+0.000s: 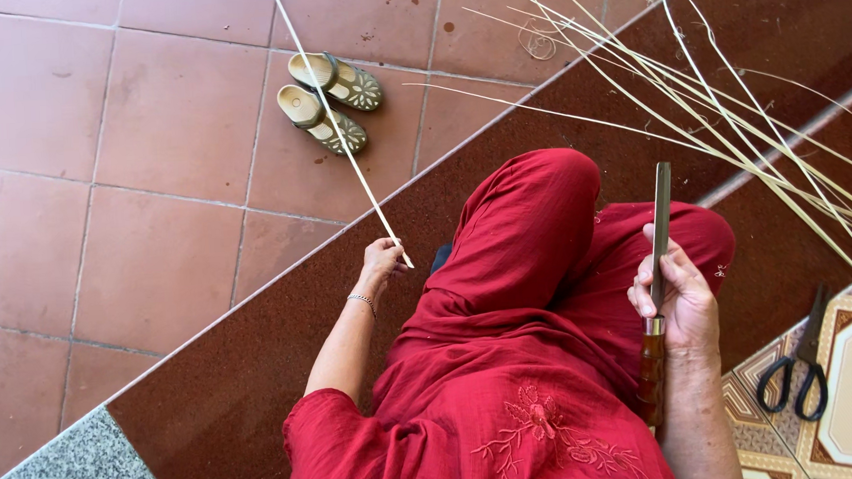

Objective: The person sits on the floor and uses a knife to shave thin strips from bamboo rods. The person holds the rod with one hand and draws the knife along its length to remove the outer layer, repeating the process on multiple rods.

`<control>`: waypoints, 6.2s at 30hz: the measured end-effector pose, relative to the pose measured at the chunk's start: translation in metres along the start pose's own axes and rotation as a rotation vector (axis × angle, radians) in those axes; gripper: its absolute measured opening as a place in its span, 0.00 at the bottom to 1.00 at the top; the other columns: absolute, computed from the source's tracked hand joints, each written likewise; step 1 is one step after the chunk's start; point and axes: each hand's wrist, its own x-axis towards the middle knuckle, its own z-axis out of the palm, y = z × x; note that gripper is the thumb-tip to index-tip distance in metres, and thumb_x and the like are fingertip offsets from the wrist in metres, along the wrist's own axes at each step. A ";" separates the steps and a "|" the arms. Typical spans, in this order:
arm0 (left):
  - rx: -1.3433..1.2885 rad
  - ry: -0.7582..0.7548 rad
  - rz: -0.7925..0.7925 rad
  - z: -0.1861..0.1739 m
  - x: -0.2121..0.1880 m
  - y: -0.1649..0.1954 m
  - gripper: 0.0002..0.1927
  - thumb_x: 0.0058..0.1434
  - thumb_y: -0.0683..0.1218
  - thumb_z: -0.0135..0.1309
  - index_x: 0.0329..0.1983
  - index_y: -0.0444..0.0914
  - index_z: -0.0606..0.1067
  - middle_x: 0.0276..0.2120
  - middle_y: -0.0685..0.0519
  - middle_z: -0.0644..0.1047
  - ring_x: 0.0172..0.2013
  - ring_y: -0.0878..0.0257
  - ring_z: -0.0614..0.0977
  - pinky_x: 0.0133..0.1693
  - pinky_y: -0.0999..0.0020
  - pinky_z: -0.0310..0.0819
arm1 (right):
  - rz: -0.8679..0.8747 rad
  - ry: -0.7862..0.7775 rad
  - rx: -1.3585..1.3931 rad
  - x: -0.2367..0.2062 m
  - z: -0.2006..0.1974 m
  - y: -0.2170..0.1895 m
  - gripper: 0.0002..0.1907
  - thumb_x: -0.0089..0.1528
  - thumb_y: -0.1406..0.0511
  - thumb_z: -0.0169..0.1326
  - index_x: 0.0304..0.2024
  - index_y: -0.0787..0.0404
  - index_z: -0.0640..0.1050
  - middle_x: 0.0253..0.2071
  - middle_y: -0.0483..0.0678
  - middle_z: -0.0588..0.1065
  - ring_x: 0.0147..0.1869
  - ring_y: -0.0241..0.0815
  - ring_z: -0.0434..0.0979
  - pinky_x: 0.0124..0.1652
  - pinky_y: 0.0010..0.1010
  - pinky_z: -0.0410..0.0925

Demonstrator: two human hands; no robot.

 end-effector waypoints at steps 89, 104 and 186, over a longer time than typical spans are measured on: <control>1.155 -0.683 1.416 0.472 -0.077 0.126 0.05 0.61 0.42 0.58 0.38 0.37 0.80 0.33 0.48 0.79 0.31 0.56 0.81 0.34 0.61 0.76 | -0.267 0.105 0.361 -0.011 -0.129 -0.132 0.33 0.68 0.69 0.48 0.76 0.65 0.57 0.33 0.53 0.76 0.28 0.40 0.77 0.21 0.26 0.71; 1.040 -0.553 1.034 0.263 -0.096 0.144 0.09 0.65 0.45 0.60 0.36 0.32 0.80 0.27 0.51 0.77 0.27 0.68 0.75 0.30 0.70 0.69 | -0.335 0.162 0.117 -0.027 -0.051 -0.088 0.17 0.70 0.69 0.47 0.61 0.64 0.65 0.31 0.57 0.76 0.21 0.42 0.73 0.21 0.27 0.69; 0.838 -0.441 1.497 0.245 -0.156 0.048 0.05 0.70 0.42 0.57 0.45 0.36 0.76 0.36 0.47 0.79 0.35 0.53 0.82 0.36 0.64 0.77 | -0.320 0.137 -0.175 -0.076 0.002 -0.098 0.27 0.67 0.67 0.47 0.69 0.64 0.63 0.33 0.53 0.76 0.25 0.37 0.75 0.22 0.24 0.71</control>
